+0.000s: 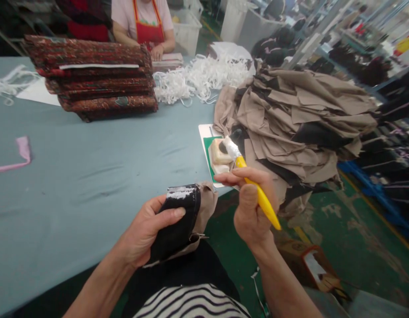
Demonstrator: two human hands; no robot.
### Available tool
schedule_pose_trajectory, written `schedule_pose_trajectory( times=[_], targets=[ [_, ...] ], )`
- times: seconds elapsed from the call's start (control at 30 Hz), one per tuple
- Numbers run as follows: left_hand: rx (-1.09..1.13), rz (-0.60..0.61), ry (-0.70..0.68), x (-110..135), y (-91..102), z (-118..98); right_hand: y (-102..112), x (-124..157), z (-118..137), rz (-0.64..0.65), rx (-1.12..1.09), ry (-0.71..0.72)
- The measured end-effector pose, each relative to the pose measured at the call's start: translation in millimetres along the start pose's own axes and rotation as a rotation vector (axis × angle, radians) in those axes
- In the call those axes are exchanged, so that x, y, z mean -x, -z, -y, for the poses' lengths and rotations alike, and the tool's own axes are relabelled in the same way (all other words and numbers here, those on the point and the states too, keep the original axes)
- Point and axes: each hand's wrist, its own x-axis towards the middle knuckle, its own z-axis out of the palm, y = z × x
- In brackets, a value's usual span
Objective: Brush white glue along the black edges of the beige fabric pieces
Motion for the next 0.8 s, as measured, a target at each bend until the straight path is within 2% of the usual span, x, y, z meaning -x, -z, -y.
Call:
schedule_pose_trajectory(
  times=[0.13,0.2,0.37,0.57,0.63,0.7,0.73,0.8],
  targets=[
    [-0.017,0.015,-0.033,7,-0.1,-3,-8,-3,-7,0.232,0.011,-0.012],
    [-0.028,0.024,-0.067,10,-0.4,-9,-11,-2,-7,0.296,-0.021,0.013],
    [-0.102,0.053,-0.221,17,-0.7,-25,-21,5,2,0.282,0.028,0.064],
    [-0.218,0.105,-0.432,33,1.0,-50,-37,-4,32,0.202,-0.035,0.087],
    [-0.315,0.105,-0.586,37,12.7,-66,-35,-14,43,0.159,-0.072,0.103],
    [-0.411,0.04,-0.8,35,36.2,-83,-26,-27,51,0.087,-0.087,0.101],
    [-0.433,-0.033,-0.911,32,52.2,-90,-21,-35,54,0.048,-0.086,0.091],
    [-0.382,-0.221,-0.98,22,89.6,-92,-10,-51,59,-0.023,-0.06,0.069]
  ],
)
